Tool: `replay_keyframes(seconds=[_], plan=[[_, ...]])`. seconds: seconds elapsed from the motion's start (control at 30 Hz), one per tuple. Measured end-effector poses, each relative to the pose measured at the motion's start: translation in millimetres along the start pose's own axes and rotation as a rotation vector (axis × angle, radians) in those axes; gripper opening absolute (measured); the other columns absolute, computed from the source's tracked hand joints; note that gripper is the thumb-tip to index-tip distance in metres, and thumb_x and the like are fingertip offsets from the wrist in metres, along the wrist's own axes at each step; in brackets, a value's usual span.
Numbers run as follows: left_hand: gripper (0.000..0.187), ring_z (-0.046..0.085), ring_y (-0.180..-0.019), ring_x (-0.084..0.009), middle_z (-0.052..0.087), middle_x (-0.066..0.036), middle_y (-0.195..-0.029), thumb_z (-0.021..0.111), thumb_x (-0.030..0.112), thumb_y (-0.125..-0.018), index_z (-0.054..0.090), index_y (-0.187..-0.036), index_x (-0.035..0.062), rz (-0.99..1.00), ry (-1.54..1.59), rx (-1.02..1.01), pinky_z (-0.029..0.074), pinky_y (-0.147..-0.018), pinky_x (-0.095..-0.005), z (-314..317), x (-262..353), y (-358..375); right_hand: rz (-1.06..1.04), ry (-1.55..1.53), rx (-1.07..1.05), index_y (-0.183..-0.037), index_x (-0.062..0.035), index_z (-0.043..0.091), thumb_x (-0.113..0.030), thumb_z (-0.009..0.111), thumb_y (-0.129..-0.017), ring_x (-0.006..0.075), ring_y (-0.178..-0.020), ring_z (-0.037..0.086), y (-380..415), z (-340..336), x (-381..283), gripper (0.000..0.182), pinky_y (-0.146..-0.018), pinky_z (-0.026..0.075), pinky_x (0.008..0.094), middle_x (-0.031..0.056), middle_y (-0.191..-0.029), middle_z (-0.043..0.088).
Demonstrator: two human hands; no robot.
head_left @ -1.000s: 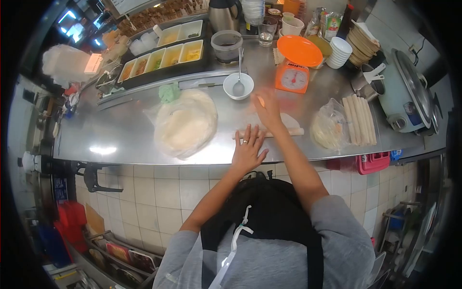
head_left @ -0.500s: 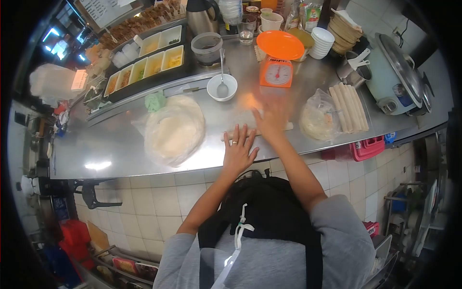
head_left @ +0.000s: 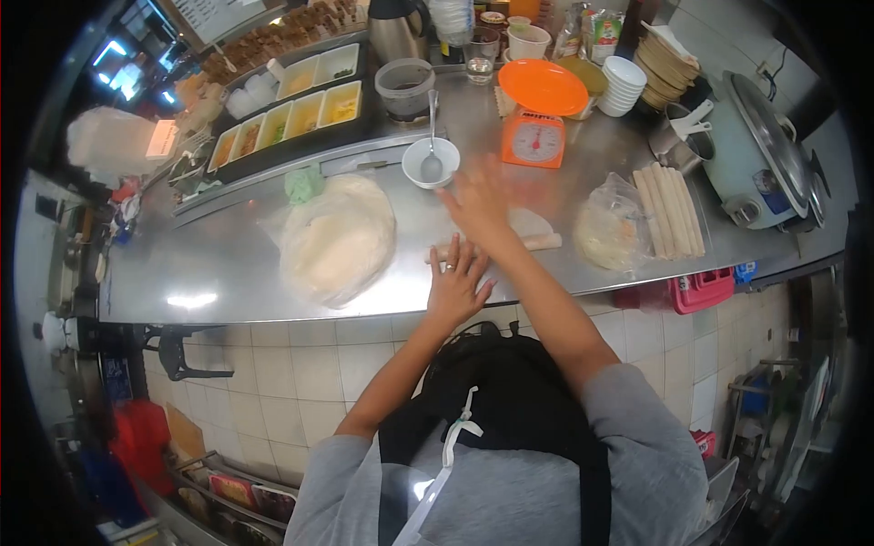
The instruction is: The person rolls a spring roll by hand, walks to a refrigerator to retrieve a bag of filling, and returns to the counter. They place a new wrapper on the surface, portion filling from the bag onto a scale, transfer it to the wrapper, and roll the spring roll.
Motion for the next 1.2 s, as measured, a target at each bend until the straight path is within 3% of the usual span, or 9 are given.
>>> replay_keyframes(seconds=[0.17,0.27,0.4,0.6,0.7,0.77,0.87,0.97,1.2], plan=[[0.055,0.019,-0.136,-0.0371,0.035,-0.015,-0.140,0.049,0.041,-0.087,0.043,-0.132,0.0092,0.015,0.021,-0.027,0.015,-0.101,-0.0665,-3.5,-0.2,-1.5,-0.092,0.312,-0.134,-0.110,-0.0081,0.062,-0.045,0.048,-0.089,0.0430,-0.131,0.026,-37.9,40.0,-34.0,0.045,-0.103,0.014,0.0648,0.0211,-0.136,0.039],[0.056,0.021,-0.136,-0.0358,0.037,-0.014,-0.139,0.052,0.038,-0.086,0.042,-0.132,0.0067,0.026,-0.004,-0.002,0.016,-0.102,-0.0655,0.5,-2.7,1.4,-0.107,0.130,-0.010,-0.109,-0.0060,0.062,-0.044,0.047,-0.091,0.0389,-0.130,0.031,-36.8,26.5,-14.2,0.044,-0.104,0.020,0.0596,0.0206,-0.133,0.041],[0.050,0.030,-0.131,-0.0332,0.040,-0.014,-0.136,0.056,0.028,-0.086,0.044,-0.130,0.0055,0.067,0.090,0.108,0.023,-0.103,-0.0571,-16.8,8.4,-13.6,-0.163,-0.597,-0.123,-0.111,-0.0016,0.060,-0.036,0.049,-0.092,0.0296,-0.124,0.040,-9.3,-29.9,65.7,0.041,-0.102,0.032,0.0389,0.0170,-0.130,0.047],[0.042,0.050,-0.105,-0.0275,0.055,-0.010,-0.110,0.063,0.010,-0.075,0.053,-0.116,0.0041,0.200,0.317,0.098,0.039,-0.092,-0.0399,4.1,33.1,-61.0,-0.047,-0.460,-0.312,-0.120,-0.0027,0.055,-0.028,0.047,-0.093,0.0311,-0.126,0.038,27.1,-83.7,151.8,0.037,-0.105,0.029,0.0380,0.0154,-0.135,0.044],[0.034,0.051,-0.100,-0.0267,0.057,-0.009,-0.104,0.062,0.006,-0.073,0.058,-0.107,0.0028,0.199,0.365,0.046,0.041,-0.087,-0.0385,9.8,30.5,-64.2,-0.232,-0.083,-0.328,-0.117,-0.0123,0.062,-0.032,0.041,-0.095,0.0297,-0.135,0.023,44.5,-71.4,164.3,0.036,-0.111,0.017,0.0421,0.0112,-0.142,0.035],[0.032,0.052,-0.097,-0.0269,0.058,-0.009,-0.101,0.062,0.004,-0.070,0.061,-0.102,0.0021,0.220,0.410,0.040,0.043,-0.084,-0.0375,6.5,30.2,-63.1,-0.652,0.403,-0.257,-0.124,-0.0069,0.054,-0.040,0.050,-0.090,0.0320,-0.134,0.026,65.6,-72.7,145.4,0.048,-0.108,0.018,0.0513,0.0121,-0.141,0.038],[0.033,0.052,-0.097,-0.0270,0.058,-0.009,-0.101,0.060,0.003,-0.070,0.061,-0.103,0.0021,0.230,0.340,0.096,0.043,-0.082,-0.0375,9.8,31.4,-61.9,-0.587,0.484,-0.515,-0.125,-0.0140,0.055,-0.044,0.049,-0.089,0.0323,-0.135,0.023,69.1,-85.8,151.7,0.047,-0.107,0.012,0.0587,0.0107,-0.142,0.035],[0.033,0.052,-0.097,-0.0268,0.058,-0.008,-0.102,0.058,0.002,-0.070,0.061,-0.103,0.0021,0.220,0.323,0.112,0.043,-0.082,-0.0372,9.4,33.3,-60.2,-0.580,0.343,-0.410,-0.128,-0.0283,0.052,-0.046,0.043,-0.090,0.0284,-0.140,0.013,50.4,-94.4,147.6,0.043,-0.109,0.007,0.0579,0.0037,-0.149,0.025],[0.033,0.051,-0.096,-0.0267,0.058,-0.009,-0.102,0.057,0.002,-0.071,0.061,-0.104,0.0016,0.241,0.333,0.121,0.042,-0.084,-0.0370,12.7,31.0,-61.4,-0.658,0.440,-0.663,-0.130,-0.0242,0.051,-0.044,0.043,-0.091,0.0302,-0.139,0.013,54.0,-81.5,158.8,0.044,-0.110,0.006,0.0560,0.0076,-0.149,0.023]])
Point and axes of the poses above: each hand's wrist, its own y-axis away from the middle knuckle, its own z-axis out of the palm, x = y × z, the point moved 5 cm from there along -y, towards the middle knuckle
